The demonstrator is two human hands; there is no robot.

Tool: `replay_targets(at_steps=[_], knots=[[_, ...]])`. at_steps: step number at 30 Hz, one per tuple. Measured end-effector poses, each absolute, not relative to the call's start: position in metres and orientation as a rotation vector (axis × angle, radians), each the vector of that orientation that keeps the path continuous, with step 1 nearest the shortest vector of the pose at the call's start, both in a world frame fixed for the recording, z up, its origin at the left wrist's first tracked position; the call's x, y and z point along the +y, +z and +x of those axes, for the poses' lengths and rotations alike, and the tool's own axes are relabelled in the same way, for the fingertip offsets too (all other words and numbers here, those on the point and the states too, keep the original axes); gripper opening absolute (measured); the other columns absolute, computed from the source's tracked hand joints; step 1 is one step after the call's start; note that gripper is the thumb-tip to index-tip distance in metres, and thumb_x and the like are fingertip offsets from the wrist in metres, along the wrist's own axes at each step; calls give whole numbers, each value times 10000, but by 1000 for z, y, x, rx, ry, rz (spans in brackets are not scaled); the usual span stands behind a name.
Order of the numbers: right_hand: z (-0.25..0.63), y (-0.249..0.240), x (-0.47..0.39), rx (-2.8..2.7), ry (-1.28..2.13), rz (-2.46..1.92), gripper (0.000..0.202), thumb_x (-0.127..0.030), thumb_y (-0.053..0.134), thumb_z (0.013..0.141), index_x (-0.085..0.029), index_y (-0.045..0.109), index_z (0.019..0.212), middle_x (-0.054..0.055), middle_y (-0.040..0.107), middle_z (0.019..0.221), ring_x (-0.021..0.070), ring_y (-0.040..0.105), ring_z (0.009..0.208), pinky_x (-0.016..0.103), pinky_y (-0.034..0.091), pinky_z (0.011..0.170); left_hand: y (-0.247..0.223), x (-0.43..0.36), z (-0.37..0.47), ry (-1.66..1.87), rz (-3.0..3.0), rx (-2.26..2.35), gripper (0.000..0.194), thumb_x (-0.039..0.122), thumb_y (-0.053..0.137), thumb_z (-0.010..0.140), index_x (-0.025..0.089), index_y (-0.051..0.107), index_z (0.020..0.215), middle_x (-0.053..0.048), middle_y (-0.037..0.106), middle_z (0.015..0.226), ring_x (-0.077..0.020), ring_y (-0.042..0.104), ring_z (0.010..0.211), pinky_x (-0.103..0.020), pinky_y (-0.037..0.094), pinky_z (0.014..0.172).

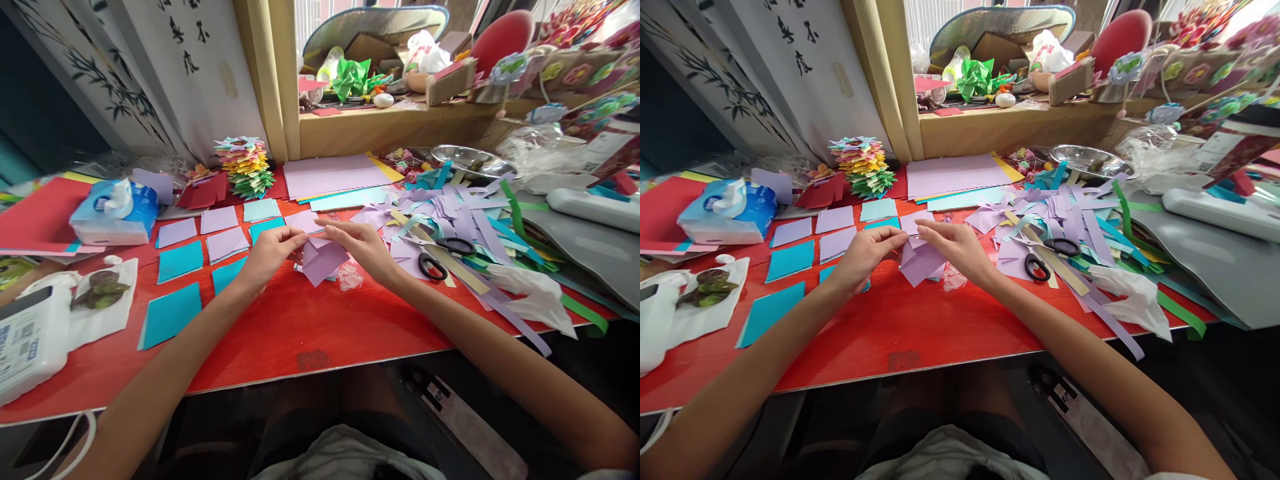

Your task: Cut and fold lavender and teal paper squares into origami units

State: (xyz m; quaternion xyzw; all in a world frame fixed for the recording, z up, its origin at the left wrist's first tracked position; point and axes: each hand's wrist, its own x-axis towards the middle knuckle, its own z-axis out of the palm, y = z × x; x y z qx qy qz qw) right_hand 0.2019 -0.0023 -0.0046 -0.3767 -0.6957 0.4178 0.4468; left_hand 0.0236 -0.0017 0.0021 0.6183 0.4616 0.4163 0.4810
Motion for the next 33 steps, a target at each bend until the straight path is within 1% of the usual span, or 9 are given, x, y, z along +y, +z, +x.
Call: replay_targets(at_steps=[2, 3, 7, 12, 17, 21, 29, 33], knots=[[202, -5, 1, -1727, 1129, -968, 360, -428, 517, 811, -156, 710, 946, 48, 660, 794, 118, 523, 669, 239, 371, 574, 2, -2, 24, 995, 1566, 1146, 238, 372, 585, 762, 137, 622, 760, -11, 580, 669, -117, 541, 609, -255, 472, 593], [202, -6, 3, -1735, 1189, -978, 359, -431, 533, 798, -147, 715, 921, 48, 653, 769, 111, 506, 638, 237, 357, 555, 1, -2, 24, 988, 1592, 1155, 241, 377, 585, 760, 139, 619, 755, -10, 580, 668, -117, 541, 610, -250, 468, 591], [203, -10, 8, -1712, 1399, -976, 368, -426, 573, 764, -127, 700, 937, 53, 639, 757, 103, 486, 608, 241, 358, 550, -1, -3, 24, 971, 1673, 1178, 249, 396, 570, 767, 151, 613, 762, -5, 584, 676, -115, 537, 606, -241, 451, 593], [204, -14, 10, -1693, 1507, -988, 352, -420, 603, 736, -82, 690, 785, 55, 608, 683, 85, 455, 553, 241, 349, 524, -3, -4, 24, 976, 1783, 1228, 254, 407, 547, 781, 162, 613, 769, -2, 581, 689, -111, 517, 611, -236, 422, 592], [203, -15, 11, -1610, 1500, -998, 310, -400, 619, 729, -99, 687, 754, 52, 610, 665, 104, 499, 572, 243, 370, 519, 0, -1, 21, 922, 1657, 1176, 249, 376, 589, 752, 159, 604, 873, -6, 581, 734, -106, 521, 629, -243, 439, 618], [204, -17, 13, -1585, 1496, -987, 294, -397, 621, 729, -112, 693, 738, 40, 609, 646, 112, 517, 578, 240, 377, 520, -1, 3, 19, 849, 1633, 1177, 295, 322, 630, 718, 163, 600, 964, -22, 590, 807, -124, 541, 720, -257, 441, 670], [204, -17, 14, -1551, 1590, -958, 298, -382, 659, 700, -111, 705, 817, 54, 638, 712, 105, 516, 593, 242, 390, 548, -5, 3, 19, 860, 1692, 1158, 268, 292, 620, 726, 173, 610, 967, -18, 597, 814, -126, 542, 750, -253, 425, 687], [203, -15, 12, -1513, 1593, -981, 290, -377, 675, 685, -112, 704, 801, 55, 632, 702, 95, 503, 583, 239, 383, 541, -5, 3, 19, 877, 1687, 1154, 266, 291, 623, 726, 172, 609, 964, -24, 603, 819, -131, 547, 755, -262, 429, 694]])
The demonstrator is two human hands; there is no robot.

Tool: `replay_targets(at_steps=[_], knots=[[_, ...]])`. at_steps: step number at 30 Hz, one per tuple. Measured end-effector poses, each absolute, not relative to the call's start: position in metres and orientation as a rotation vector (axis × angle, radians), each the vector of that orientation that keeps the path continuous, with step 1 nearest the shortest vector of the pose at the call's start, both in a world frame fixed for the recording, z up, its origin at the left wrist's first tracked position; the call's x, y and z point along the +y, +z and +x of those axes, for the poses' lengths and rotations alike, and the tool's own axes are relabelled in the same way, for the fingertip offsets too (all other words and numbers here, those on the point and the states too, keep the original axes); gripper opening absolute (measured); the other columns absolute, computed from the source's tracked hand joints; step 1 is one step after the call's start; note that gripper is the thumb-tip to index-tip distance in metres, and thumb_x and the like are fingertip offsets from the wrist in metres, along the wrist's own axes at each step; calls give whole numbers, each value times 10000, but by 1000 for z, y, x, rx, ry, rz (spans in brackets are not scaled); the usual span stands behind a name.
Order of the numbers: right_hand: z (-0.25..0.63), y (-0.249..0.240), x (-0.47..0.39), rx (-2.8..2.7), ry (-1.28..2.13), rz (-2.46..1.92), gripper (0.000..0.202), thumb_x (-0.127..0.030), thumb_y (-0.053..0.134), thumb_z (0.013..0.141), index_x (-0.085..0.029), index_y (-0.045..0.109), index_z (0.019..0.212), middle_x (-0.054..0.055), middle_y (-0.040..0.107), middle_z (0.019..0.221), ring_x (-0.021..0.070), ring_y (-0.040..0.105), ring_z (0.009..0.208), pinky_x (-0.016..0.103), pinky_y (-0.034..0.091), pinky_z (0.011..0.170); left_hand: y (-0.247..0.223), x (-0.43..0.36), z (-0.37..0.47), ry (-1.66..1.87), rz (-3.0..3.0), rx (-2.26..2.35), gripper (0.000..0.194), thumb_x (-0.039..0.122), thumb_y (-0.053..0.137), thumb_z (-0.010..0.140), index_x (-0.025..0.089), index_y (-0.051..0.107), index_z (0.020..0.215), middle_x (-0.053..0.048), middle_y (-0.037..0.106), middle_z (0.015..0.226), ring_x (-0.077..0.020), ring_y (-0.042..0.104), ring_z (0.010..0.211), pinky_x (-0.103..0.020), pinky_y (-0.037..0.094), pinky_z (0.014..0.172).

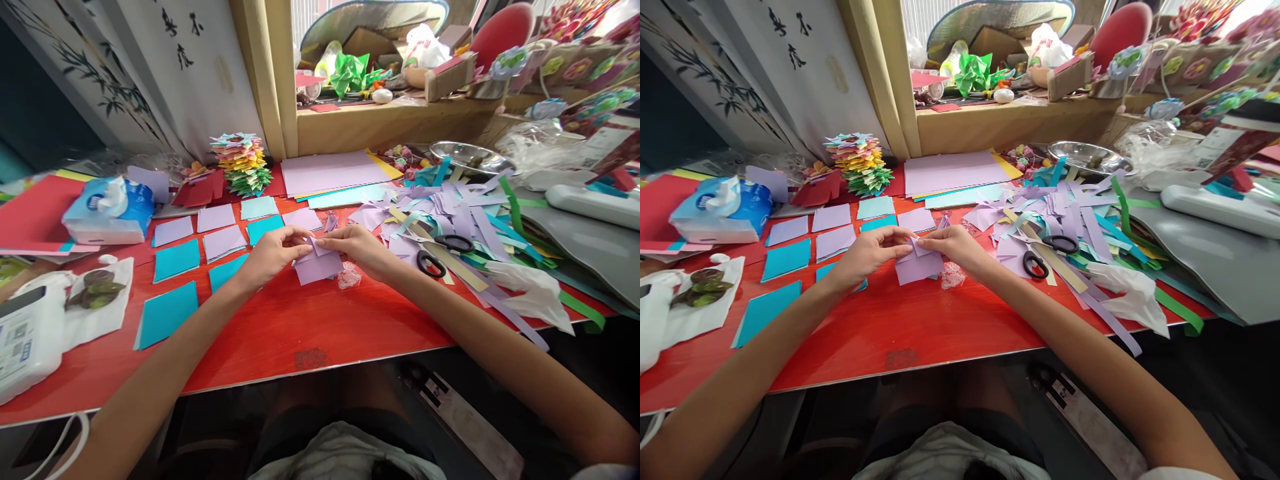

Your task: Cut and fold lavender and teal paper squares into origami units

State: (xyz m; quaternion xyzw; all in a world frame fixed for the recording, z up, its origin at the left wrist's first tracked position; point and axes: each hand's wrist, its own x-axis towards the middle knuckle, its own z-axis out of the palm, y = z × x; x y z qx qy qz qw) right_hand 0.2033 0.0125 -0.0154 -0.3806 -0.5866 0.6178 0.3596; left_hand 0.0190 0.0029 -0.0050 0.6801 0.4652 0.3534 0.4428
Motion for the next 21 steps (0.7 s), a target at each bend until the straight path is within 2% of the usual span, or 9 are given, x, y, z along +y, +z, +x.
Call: replay_targets(at_steps=[12, 21], knots=[[201, -14, 10, -1567, 1484, -1053, 344, -427, 654, 679, -90, 664, 749, 15, 551, 614, 67, 410, 526, 229, 277, 485, -6, 3, 20, 870, 1747, 1141, 231, 338, 612, 735, 166, 604, 889, -37, 622, 832, -143, 554, 743, -271, 440, 684], [199, -17, 8, -1676, 1428, -1018, 337, -434, 637, 692, -102, 658, 745, 18, 560, 636, 75, 415, 549, 229, 270, 495, -3, -3, 23, 905, 1778, 1249, 308, 460, 537, 765, 164, 615, 732, -15, 598, 693, -137, 530, 635, -255, 421, 620]])
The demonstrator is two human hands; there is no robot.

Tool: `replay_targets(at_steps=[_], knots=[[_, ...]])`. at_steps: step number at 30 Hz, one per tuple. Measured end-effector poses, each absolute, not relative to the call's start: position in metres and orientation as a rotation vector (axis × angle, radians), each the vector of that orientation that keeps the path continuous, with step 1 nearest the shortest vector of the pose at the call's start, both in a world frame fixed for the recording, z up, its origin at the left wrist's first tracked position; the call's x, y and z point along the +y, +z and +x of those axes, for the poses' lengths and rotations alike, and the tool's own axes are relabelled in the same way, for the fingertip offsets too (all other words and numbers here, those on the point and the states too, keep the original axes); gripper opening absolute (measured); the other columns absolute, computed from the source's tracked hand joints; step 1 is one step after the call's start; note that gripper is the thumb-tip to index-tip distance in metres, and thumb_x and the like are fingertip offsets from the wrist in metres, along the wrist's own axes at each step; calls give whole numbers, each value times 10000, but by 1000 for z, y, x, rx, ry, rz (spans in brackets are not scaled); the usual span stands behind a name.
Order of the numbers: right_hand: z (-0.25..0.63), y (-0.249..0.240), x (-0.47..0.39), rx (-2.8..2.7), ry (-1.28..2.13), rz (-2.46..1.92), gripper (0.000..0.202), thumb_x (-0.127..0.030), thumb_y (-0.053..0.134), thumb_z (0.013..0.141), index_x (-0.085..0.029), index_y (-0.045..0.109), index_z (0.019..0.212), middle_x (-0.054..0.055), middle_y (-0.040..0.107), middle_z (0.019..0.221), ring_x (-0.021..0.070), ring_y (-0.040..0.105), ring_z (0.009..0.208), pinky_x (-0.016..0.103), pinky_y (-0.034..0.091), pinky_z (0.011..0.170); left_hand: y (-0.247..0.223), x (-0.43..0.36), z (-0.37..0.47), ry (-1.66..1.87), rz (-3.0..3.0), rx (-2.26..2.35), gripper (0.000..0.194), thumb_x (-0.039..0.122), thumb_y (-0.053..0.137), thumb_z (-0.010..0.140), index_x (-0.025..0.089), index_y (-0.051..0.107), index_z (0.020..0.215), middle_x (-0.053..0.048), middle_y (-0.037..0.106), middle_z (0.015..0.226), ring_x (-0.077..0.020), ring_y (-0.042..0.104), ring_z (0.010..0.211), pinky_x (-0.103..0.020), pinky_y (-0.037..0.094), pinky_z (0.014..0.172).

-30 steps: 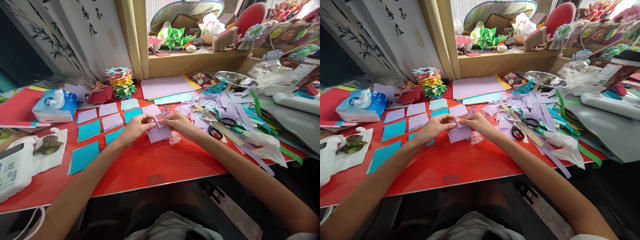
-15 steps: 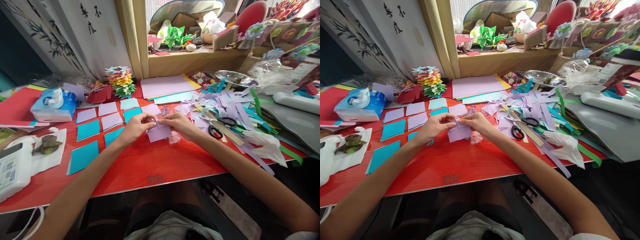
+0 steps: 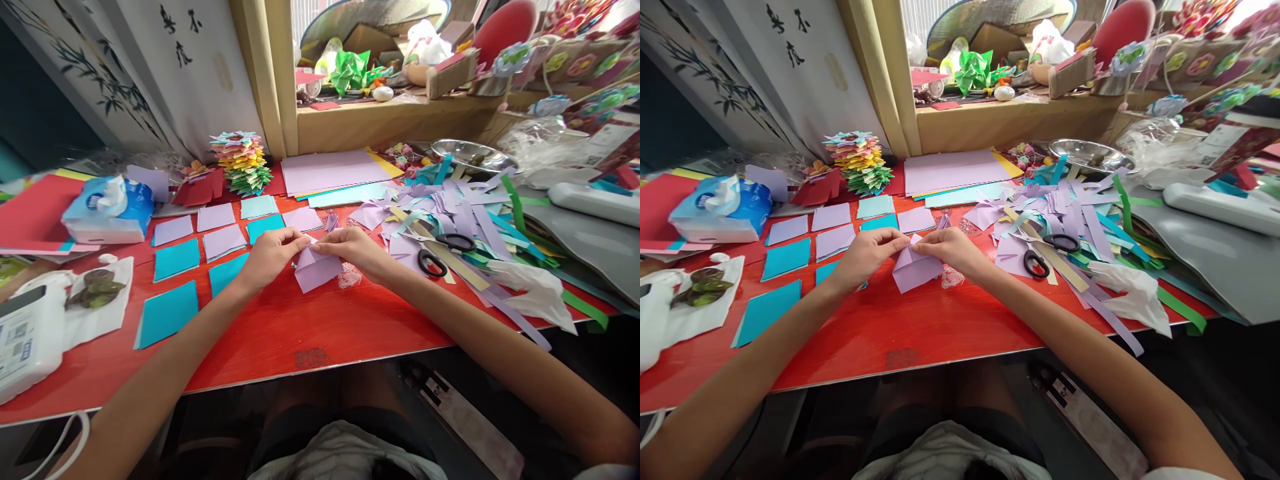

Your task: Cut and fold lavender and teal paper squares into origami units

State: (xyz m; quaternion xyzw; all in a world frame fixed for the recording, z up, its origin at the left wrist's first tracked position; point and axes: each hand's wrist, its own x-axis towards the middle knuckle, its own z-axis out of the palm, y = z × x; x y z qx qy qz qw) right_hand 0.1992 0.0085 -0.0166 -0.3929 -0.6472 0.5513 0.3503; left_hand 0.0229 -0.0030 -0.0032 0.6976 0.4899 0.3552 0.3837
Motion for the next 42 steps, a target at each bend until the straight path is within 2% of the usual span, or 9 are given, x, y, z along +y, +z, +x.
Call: replay_targets(at_steps=[6, 10, 17, 21, 28, 31, 36, 42], knots=[[202, -12, 7, -1850, 1240, -1025, 340, -444, 579, 741, -122, 678, 786, 47, 610, 710, 107, 480, 614, 244, 323, 538, -3, -1, 22, 897, 1718, 1211, 292, 445, 552, 762, 160, 593, 711, -1, 561, 664, -120, 499, 611, -245, 403, 598], [203, -10, 6, -1910, 1168, -1053, 359, -456, 552, 757, -125, 682, 804, 48, 615, 703, 114, 483, 609, 246, 316, 528, 0, 0, 20, 865, 1750, 1139, 246, 406, 573, 754, 162, 605, 750, 3, 553, 694, -107, 463, 621, -233, 377, 593], [204, -10, 8, -1906, 1201, -1040, 334, -430, 566, 751, -114, 675, 743, 26, 571, 641, 91, 438, 563, 236, 306, 506, 5, 0, 18, 911, 1829, 1226, 242, 400, 581, 751, 166, 595, 692, 16, 524, 642, -93, 413, 572, -231, 325, 548], [206, -13, 14, -1768, 1296, -1030, 299, -391, 577, 751, -106, 664, 785, 41, 580, 674, 110, 498, 602, 248, 384, 561, 6, 3, 14, 979, 1772, 1253, 257, 411, 585, 743, 159, 590, 696, 19, 508, 598, -84, 407, 530, -231, 323, 518], [204, -17, 16, -1660, 1153, -1019, 235, -367, 583, 749, -136, 626, 752, 32, 609, 766, 114, 520, 694, 241, 400, 632, 4, 2, 15, 770, 1693, 1089, 248, 391, 606, 735, 150, 584, 795, -21, 608, 641, -91, 476, 506, -221, 390, 462], [203, -15, 14, -1572, 1213, -964, 217, -345, 600, 744, -149, 600, 837, 32, 621, 817, 115, 543, 729, 239, 414, 650, 3, 0, 18, 768, 1685, 1129, 220, 356, 600, 742, 142, 586, 790, -28, 623, 653, -89, 490, 496, -228, 427, 473], [204, -15, 15, -1352, 1423, -949, 454, -303, 676, 689, -187, 508, 1095, 61, 640, 936, 147, 601, 790, 279, 481, 672, -1, 1, 19, 1021, 1501, 1161, 177, 317, 575, 757, 144, 544, 781, -32, 637, 681, -106, 546, 560, -257, 484, 557], [201, -21, 16, -1472, 1580, -793, 250, -265, 678, 675, -126, 631, 877, 58, 651, 818, 144, 605, 731, 305, 505, 726, -2, 0, 22, 974, 1493, 1139, 201, 329, 615, 718, 146, 548, 766, -15, 616, 671, -119, 552, 601, -253, 483, 546]])
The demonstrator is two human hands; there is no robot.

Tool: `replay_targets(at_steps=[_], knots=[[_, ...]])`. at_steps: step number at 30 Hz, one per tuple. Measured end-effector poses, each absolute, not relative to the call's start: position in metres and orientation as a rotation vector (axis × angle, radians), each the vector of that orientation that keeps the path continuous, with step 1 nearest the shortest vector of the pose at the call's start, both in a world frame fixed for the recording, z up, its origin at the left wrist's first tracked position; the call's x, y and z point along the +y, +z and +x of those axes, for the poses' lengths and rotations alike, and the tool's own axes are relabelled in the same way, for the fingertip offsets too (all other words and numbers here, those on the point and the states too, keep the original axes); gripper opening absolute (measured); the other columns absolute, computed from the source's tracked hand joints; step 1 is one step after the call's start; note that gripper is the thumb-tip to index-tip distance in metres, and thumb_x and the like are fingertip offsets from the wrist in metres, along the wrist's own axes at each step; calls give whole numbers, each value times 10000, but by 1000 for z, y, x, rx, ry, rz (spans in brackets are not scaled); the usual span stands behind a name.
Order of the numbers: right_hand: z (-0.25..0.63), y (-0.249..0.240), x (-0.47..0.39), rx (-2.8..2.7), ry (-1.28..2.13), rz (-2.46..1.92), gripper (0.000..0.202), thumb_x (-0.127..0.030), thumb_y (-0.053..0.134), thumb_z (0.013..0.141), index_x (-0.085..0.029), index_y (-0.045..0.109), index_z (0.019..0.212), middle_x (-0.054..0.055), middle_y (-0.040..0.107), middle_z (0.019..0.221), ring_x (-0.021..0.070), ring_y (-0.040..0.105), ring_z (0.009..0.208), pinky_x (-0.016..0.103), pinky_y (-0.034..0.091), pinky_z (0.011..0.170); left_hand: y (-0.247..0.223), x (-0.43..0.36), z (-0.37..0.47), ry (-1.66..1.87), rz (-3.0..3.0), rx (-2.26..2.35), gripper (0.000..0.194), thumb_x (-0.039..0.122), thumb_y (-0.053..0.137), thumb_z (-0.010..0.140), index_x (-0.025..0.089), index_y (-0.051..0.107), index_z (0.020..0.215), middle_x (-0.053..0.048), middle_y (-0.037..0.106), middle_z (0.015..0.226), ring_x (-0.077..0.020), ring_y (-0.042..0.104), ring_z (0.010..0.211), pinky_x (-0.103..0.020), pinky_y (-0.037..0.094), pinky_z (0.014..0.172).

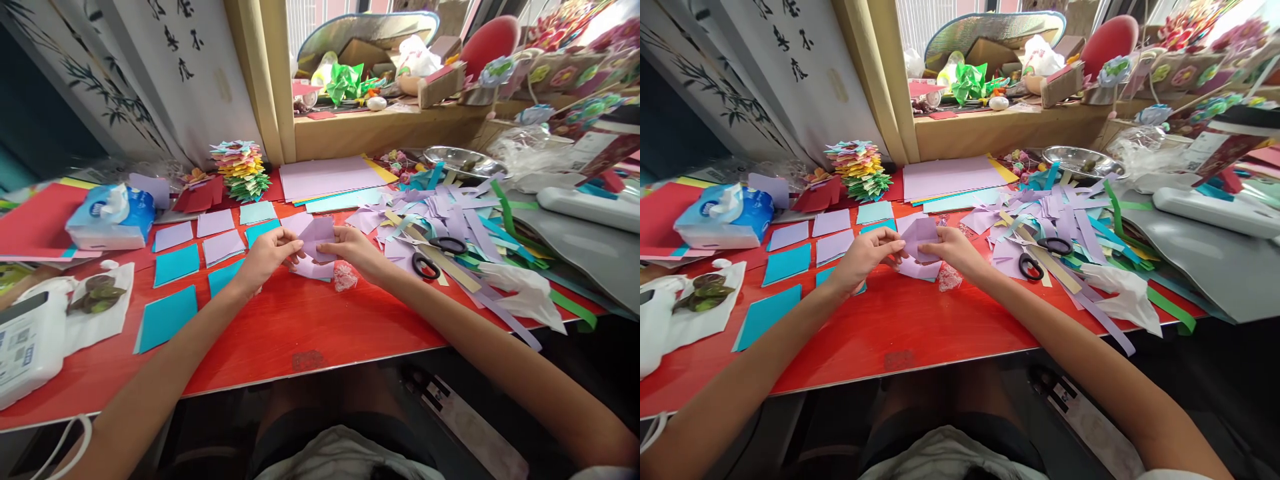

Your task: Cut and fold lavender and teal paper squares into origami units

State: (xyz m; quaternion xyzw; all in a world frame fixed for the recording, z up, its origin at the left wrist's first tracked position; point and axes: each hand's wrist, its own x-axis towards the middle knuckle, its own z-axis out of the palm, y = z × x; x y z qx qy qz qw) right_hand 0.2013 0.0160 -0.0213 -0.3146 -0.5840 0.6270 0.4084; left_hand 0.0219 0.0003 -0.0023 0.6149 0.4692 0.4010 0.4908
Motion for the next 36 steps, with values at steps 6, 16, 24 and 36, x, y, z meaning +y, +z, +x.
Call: replay_targets(at_steps=[6, 16, 24, 36], knots=[[200, -20, 13, -1608, 1290, -893, 243, -269, 558, 768, -140, 610, 967, 38, 608, 778, 131, 556, 676, 269, 469, 630, -5, 0, 24, 895, 1530, 1130, 254, 365, 646, 700, 134, 590, 791, -15, 620, 671, -105, 551, 554, -249, 481, 555], [203, -19, 7, -1891, 804, -996, 359, -272, 420, 859, -175, 622, 1140, 37, 635, 856, 121, 503, 692, 229, 379, 607, -8, 0, 26, 923, 1412, 1072, 317, 421, 671, 673, 142, 625, 817, -11, 607, 746, -92, 545, 544, -242, 495, 536], [204, -23, 8, -2060, 371, -849, 360, -136, 396, 867, -210, 631, 1128, 24, 663, 813, 86, 528, 635, 193, 386, 567, -4, -1, 24, 920, 1364, 1039, 308, 401, 663, 696, 118, 649, 816, -17, 596, 706, -86, 537, 525, -218, 481, 505], [202, -14, 1, -1911, 717, -825, 283, -295, 452, 877, -213, 674, 1032, 40, 674, 1046, 154, 619, 954, 270, 469, 825, -4, -2, 24, 943, 1412, 1024, 315, 428, 615, 739, 128, 663, 825, -32, 605, 732, -105, 552, 596, -204, 482, 516]])
